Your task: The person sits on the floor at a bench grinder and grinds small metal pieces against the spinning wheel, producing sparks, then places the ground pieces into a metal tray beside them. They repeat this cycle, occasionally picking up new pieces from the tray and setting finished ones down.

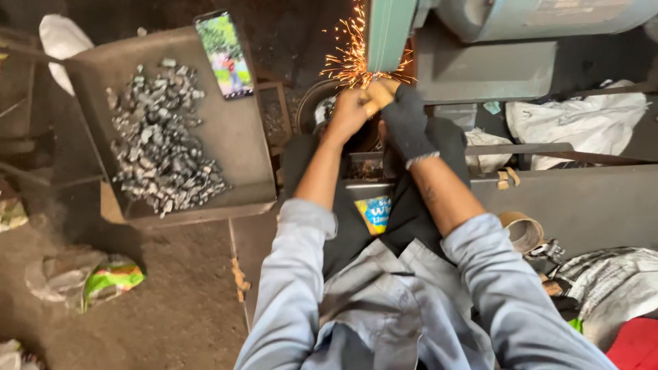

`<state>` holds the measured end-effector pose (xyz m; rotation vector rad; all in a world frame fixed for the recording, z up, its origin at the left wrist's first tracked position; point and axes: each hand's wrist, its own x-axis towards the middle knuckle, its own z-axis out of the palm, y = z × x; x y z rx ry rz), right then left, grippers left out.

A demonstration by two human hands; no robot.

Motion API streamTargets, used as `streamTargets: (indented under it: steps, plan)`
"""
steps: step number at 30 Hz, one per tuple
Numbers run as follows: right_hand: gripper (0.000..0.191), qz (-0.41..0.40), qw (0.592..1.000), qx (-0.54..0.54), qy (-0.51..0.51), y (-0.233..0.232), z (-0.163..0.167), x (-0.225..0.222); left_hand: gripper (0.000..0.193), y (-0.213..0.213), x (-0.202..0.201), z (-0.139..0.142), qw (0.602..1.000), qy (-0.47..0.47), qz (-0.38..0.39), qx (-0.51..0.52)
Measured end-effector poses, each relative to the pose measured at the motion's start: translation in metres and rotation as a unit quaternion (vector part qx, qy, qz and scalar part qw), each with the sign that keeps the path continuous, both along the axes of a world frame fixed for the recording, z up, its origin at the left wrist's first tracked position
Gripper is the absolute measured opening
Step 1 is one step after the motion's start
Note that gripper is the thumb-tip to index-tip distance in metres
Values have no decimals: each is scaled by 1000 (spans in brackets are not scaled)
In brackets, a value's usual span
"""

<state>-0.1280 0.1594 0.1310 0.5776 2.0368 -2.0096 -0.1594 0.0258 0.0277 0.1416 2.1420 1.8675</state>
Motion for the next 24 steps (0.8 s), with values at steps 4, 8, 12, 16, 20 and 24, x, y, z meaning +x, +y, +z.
streamTargets:
  steps: [4, 8, 12, 16, 20, 24]
  plan:
    - [45, -13, 962, 166, 216, -2, -12, 12, 25, -1, 14, 17, 981, 160, 40, -105]
    - [43, -16, 985, 128, 119, -1, -13, 20, 30, 6, 44, 27, 988, 67, 129, 56]
    - [43, -29, 987, -143, -70, 5, -8, 28, 36, 2, 58, 20, 886, -234, 99, 389]
    - [38, 14, 944, -329, -1, 1, -11, 16, 40, -3, 26, 12, 948, -122, 177, 233]
    - [36, 49, 848, -527, 28, -18, -17, -7, 36, 4, -15, 20, 945, -19, 238, 225]
    - [38, 177, 900, -369, 151, -22, -17, -9, 43, 8, -18, 26, 913, -58, 274, 297]
